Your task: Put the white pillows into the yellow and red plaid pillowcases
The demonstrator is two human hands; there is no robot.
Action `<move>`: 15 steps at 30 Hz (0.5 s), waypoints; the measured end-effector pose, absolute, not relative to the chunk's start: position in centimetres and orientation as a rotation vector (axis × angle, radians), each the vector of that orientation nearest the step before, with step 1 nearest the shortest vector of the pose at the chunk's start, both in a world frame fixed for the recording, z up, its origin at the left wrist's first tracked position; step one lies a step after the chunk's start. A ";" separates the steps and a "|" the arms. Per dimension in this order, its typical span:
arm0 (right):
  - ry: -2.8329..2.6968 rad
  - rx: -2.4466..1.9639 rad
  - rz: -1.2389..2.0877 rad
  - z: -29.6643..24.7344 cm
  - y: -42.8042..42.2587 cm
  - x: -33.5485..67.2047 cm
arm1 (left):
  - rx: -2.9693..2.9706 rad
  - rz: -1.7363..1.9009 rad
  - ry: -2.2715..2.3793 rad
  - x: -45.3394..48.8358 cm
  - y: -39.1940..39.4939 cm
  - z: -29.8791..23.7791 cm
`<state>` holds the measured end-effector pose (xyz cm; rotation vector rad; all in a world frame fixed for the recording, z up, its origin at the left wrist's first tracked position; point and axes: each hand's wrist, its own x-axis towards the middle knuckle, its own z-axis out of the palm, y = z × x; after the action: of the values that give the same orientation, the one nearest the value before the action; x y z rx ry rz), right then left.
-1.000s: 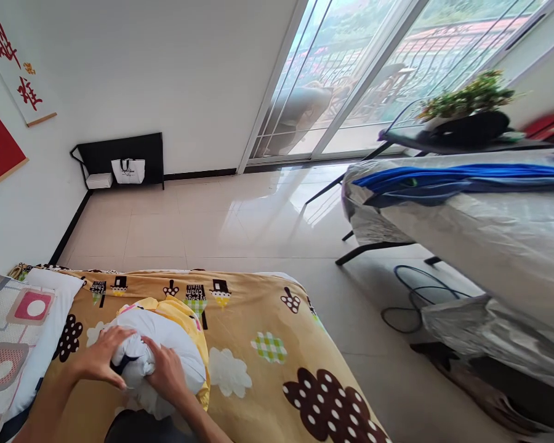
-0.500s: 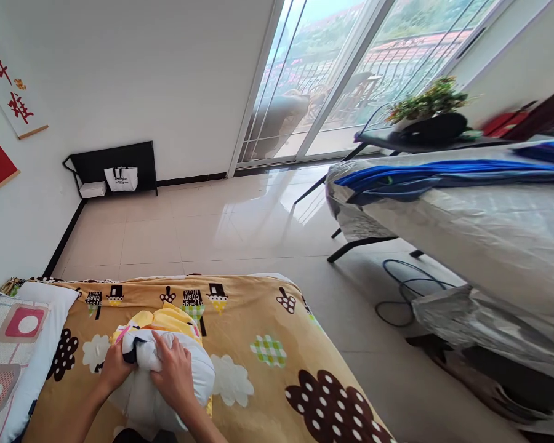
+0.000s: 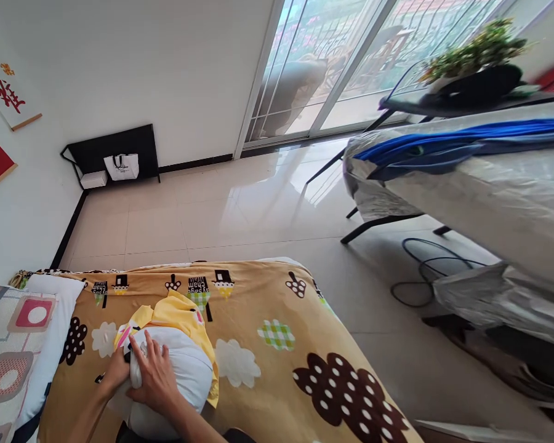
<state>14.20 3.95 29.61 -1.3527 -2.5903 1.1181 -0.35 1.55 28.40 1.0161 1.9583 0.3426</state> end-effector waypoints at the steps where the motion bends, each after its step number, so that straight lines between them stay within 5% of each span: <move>1: -2.608 -1.319 1.148 29.5 4.1 14.2 | 1.015 0.348 1.970 -0.5 1.2 28.4; 15: -2.543 -1.372 1.228 27.9 3.5 15.1 | 1.115 0.366 1.658 -2.1 -0.1 30.0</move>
<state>15.06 3.45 27.88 -1.3716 -2.5435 1.2278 -2.13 -0.08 30.03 1.1150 1.6579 0.3661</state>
